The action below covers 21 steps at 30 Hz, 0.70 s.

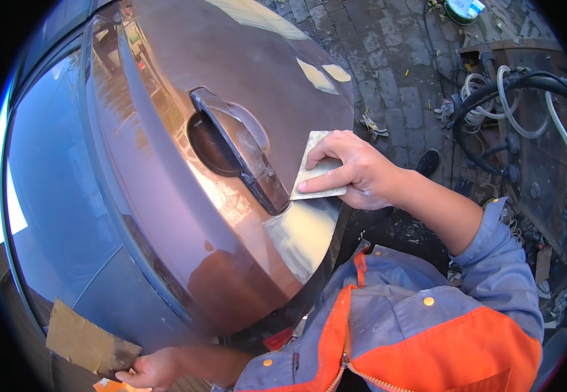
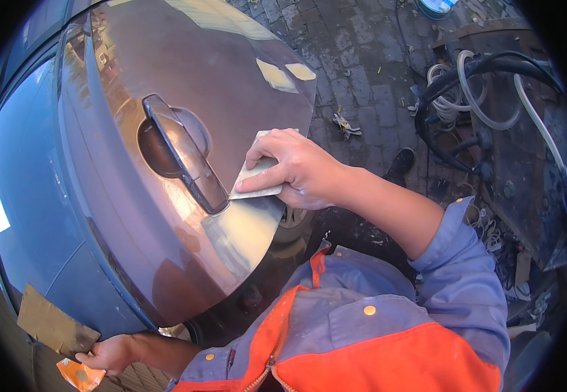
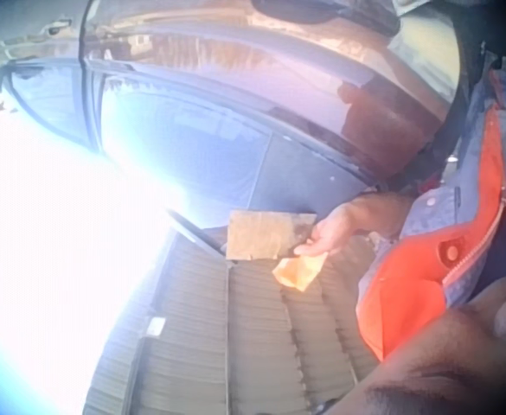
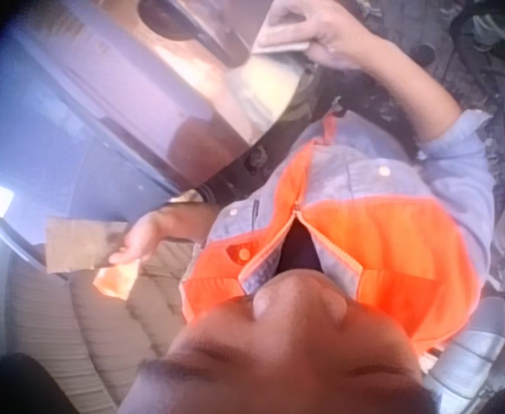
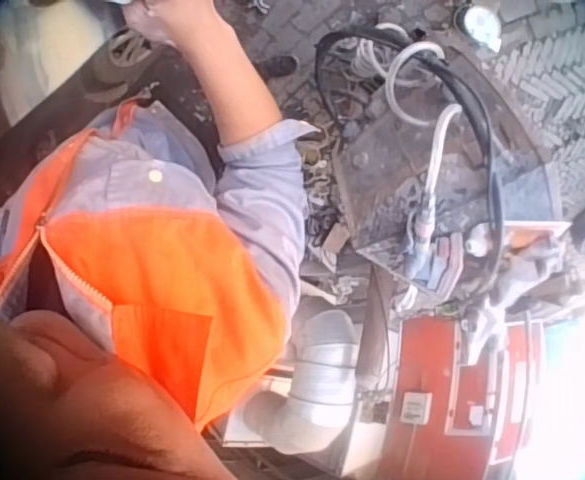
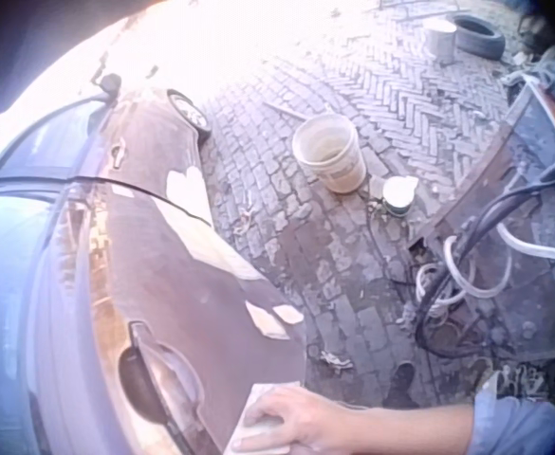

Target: The person applies body filler to a car's side panel using a putty knife. They spread the filler over several areas, including around the door handle, and smooth the surface.

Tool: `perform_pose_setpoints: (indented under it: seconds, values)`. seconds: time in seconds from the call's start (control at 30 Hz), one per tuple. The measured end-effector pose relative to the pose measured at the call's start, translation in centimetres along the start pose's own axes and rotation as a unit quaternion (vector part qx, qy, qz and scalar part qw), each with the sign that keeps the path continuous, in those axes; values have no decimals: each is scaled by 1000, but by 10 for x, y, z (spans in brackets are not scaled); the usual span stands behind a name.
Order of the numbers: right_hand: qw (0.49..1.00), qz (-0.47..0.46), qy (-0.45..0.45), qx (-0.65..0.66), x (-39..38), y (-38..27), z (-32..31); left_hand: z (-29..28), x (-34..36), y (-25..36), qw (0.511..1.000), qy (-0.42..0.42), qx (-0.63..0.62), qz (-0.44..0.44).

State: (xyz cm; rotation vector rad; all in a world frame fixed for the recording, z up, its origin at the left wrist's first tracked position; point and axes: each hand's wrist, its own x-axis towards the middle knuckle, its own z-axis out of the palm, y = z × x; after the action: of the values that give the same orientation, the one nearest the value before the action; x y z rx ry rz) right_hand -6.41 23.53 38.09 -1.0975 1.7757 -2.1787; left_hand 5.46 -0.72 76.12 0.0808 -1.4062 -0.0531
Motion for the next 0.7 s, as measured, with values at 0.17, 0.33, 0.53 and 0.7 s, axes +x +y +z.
perform_pose_setpoints:
  seconds: [0.17,0.33,0.53,0.7]
  values:
    - [999,33,-29,26,-7,2,6,-3,-3,6,995,29,89,-32]
    - [998,54,-38,19,-20,-5,4,-2,-4,9,988,36,142,-42]
    - [998,51,-18,28,-48,-13,8,-5,2,3,991,35,122,-33]
    - [995,84,2,46,-67,-24,14,2,-3,4,993,34,106,-31]
